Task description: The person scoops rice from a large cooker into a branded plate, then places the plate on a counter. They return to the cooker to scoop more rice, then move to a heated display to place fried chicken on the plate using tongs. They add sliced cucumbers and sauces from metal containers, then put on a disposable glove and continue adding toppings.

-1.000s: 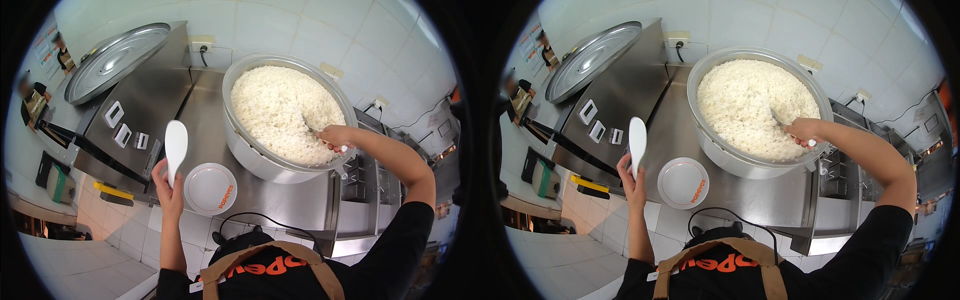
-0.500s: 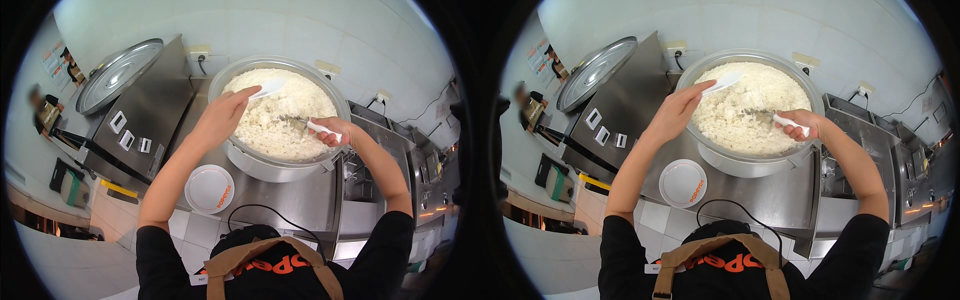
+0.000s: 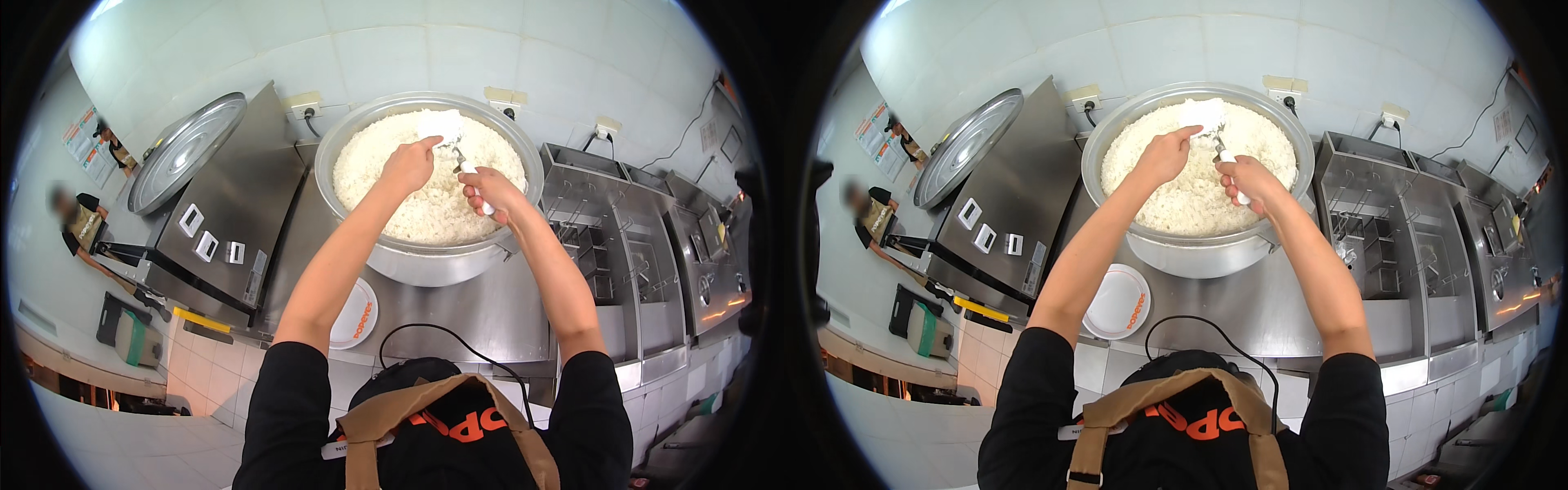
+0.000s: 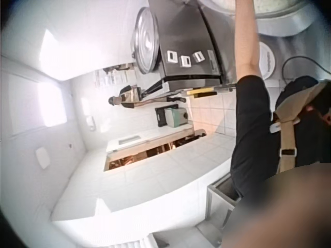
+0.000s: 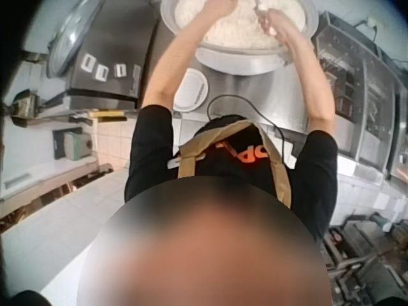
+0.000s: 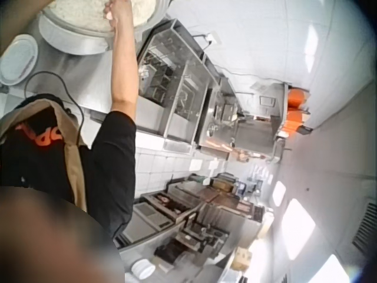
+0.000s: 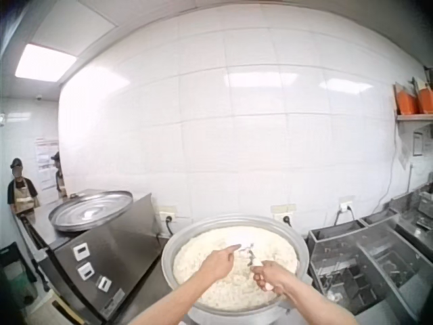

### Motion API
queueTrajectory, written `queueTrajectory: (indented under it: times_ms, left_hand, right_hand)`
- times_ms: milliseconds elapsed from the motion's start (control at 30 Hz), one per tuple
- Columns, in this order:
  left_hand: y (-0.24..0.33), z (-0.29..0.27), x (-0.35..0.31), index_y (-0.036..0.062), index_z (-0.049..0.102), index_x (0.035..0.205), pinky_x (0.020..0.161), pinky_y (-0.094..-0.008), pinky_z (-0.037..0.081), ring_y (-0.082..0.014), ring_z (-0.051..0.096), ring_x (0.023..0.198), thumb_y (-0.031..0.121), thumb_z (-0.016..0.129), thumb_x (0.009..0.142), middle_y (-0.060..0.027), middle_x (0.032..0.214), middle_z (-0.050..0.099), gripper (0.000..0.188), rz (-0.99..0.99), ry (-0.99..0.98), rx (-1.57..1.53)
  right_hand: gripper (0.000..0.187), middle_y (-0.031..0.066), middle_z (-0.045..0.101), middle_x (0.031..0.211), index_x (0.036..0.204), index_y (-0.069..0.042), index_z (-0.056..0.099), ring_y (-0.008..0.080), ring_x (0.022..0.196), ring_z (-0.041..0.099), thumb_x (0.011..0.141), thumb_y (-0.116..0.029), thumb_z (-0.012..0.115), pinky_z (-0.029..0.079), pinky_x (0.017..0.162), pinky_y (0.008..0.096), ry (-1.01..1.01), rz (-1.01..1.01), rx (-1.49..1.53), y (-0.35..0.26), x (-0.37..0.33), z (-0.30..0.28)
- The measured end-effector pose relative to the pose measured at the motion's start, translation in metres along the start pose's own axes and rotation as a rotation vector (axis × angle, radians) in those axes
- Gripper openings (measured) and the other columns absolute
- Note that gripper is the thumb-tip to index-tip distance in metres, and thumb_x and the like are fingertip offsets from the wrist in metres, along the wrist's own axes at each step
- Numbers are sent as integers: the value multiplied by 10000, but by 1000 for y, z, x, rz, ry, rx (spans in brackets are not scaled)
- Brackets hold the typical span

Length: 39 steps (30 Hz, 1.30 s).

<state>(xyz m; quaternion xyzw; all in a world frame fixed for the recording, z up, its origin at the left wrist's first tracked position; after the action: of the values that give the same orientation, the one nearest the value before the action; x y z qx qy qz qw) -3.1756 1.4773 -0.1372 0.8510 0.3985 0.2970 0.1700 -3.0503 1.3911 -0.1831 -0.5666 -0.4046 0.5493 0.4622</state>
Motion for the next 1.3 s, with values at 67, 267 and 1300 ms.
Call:
queueTrajectory:
  times_ms: [67,267,1300]
  left_hand:
    - [-2,5,2,187,589,1194,734,-402,488,-322,624,754,146,390,899,-207,826,638,358,-27,-17,-33]
    - [-1,6,2,174,567,1220,754,-389,485,-320,625,766,145,386,907,-213,831,635,362,1,24,-25]
    - [1,-40,-24,246,558,1222,744,-450,486,-354,616,792,175,378,907,-191,864,645,370,29,-57,336]
  right_hand:
    - [129,-5,466,652,869,-52,460,70,479,417,866,-150,544,352,401,241,14,6,-32,1,-2,-1]
    - [126,1,467,653,861,-52,455,81,476,418,857,-137,548,353,404,253,-12,7,-4,-1,-8,-3]
    - [76,-46,440,599,912,-50,468,19,420,343,909,-126,477,271,343,172,-189,144,486,0,0,-13]
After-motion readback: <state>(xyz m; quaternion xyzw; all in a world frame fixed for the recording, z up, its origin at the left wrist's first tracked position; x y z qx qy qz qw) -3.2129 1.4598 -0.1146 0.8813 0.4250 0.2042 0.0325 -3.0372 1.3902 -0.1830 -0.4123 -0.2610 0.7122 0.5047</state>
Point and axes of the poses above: each hand's wrist, its own x-axis towards the middle knuckle, its own z-axis out of the palm, y = z × x, the point moved 8 cm from there along x, towards the middle knuckle
